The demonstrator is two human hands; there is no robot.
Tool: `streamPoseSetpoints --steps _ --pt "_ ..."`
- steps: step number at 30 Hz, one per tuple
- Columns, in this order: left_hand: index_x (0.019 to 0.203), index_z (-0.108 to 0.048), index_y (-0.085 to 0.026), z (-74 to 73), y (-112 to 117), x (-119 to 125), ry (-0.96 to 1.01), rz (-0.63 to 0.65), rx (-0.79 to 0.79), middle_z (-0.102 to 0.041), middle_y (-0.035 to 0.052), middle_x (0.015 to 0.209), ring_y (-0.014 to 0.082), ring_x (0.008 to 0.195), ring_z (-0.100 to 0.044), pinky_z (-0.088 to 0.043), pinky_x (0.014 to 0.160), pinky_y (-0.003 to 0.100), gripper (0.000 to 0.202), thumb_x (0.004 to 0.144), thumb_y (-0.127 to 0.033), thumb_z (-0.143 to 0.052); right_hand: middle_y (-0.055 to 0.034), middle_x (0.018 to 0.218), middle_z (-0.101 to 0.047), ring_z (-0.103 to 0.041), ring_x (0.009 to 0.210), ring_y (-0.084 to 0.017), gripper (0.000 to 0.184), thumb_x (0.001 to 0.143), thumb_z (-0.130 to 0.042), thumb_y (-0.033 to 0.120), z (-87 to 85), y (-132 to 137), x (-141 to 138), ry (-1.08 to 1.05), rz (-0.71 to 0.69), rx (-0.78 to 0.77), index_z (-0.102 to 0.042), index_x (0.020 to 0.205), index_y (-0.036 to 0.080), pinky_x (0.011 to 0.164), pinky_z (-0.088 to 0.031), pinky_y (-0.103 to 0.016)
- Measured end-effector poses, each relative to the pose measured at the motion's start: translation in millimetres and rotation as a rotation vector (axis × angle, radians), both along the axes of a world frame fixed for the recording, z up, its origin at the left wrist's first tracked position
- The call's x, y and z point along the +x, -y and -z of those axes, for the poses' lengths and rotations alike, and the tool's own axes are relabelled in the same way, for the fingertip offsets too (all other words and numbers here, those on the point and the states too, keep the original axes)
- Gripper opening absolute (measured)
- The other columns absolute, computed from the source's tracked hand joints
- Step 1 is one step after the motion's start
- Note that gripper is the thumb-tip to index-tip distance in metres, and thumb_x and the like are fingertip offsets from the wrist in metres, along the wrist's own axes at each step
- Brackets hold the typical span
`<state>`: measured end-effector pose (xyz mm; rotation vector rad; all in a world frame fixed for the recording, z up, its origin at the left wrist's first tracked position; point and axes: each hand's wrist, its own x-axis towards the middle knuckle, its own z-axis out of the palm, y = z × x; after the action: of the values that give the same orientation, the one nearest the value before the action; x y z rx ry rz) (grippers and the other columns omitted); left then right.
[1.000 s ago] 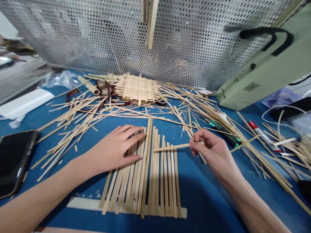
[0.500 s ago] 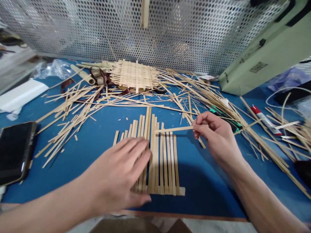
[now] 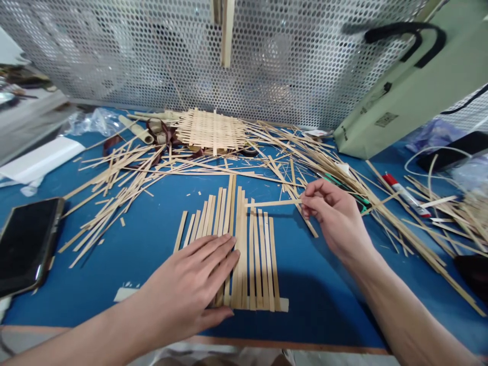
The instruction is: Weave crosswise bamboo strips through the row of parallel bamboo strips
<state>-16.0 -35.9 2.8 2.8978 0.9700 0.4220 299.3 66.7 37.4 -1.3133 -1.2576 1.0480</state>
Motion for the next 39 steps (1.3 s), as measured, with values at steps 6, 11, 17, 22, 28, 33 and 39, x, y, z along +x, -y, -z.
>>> streamPoseSetpoints --steps 6,11,17,22,28,33,39 --pt "0.185 0.007 -0.015 2.7 2.4 -1.5 0.016 -0.018 -0.012 -0.061 0.0202 0.166 0.0379 0.149 -0.069 -0.068 0.116 0.060 0.115 0.108 -0.074 -0.053 0.0049 0.067 -0.062 -0.057 0.059 -0.012 0.019 0.077 -0.087 0.030 -1.3 0.7 -2.0 0.006 -0.015 -0.004 -0.068 0.079 0.025 0.056 -0.047 -0.025" --pt "0.184 0.010 -0.015 -8.8 -0.6 0.4 -0.006 0.023 -0.034 -0.048 0.0174 0.176 0.0371 0.157 -0.062 -0.064 0.123 0.057 0.114 0.109 -0.068 -0.057 0.0055 0.064 -0.062 -0.057 0.058 -0.013 0.019 0.078 -0.086 0.031 -0.6 1.1 -3.5 0.027 -0.034 -0.001 -0.068 0.081 0.025 0.057 -0.047 -0.026" --pt "0.175 -0.049 -0.019 -24.9 -24.1 24.6 -0.058 0.283 -0.035 -0.047 0.0099 0.179 0.0263 0.170 -0.046 -0.046 0.142 0.041 0.074 0.116 -0.064 -0.048 0.0046 0.064 -0.066 -0.060 0.059 -0.014 0.019 0.082 -0.086 0.034 4.8 -0.7 -2.4 0.086 -0.086 0.001 -0.070 0.084 0.024 0.060 -0.049 -0.028" --pt "0.172 -0.052 -0.012 -19.0 -39.1 37.0 -0.052 0.414 -0.025 -0.044 0.0136 0.181 0.0264 0.171 -0.044 -0.047 0.141 0.041 0.074 0.116 -0.061 -0.048 0.0039 0.071 -0.070 -0.064 0.063 -0.015 0.020 0.085 -0.086 0.035 8.8 0.4 -3.3 0.095 -0.149 0.000 -0.071 0.089 0.023 0.064 -0.053 -0.029" --pt "0.175 -0.049 -0.020 -5.7 -39.6 34.7 -0.058 0.404 -0.084 -0.039 0.0079 0.182 0.0208 0.173 -0.036 -0.045 0.142 0.036 0.073 0.116 -0.064 -0.044 0.0027 0.074 -0.072 -0.068 0.067 -0.015 0.020 0.082 -0.090 0.036 -0.1 -9.4 18.3 0.157 0.019 0.061 -0.076 0.089 0.024 0.069 -0.055 -0.030" --pt "0.176 -0.048 -0.019 3.3 -39.0 32.1 -0.003 0.405 -0.070 -0.036 0.0074 0.183 0.0218 0.173 -0.038 -0.053 0.135 0.035 0.077 0.114 -0.064 -0.050 -0.0007 0.072 -0.076 -0.068 0.068 -0.018 0.022 0.076 -0.094 0.039 -3.6 -18.0 33.8 0.243 0.217 0.102 -0.083 0.086 0.023 0.066 -0.052 -0.032" --pt "0.179 -0.038 -0.017 7.5 -37.1 31.1 -0.036 0.411 -0.105 -0.029 0.0088 0.187 0.0245 0.175 -0.035 -0.039 0.144 0.039 0.078 0.115 -0.059 -0.053 -0.0070 0.094 -0.082 -0.072 0.090 -0.026 0.017 0.092 -0.078 0.040 9.8 -17.6 27.9 0.701 0.076 0.154 -0.082 0.090 0.024 0.084 -0.054 -0.041"
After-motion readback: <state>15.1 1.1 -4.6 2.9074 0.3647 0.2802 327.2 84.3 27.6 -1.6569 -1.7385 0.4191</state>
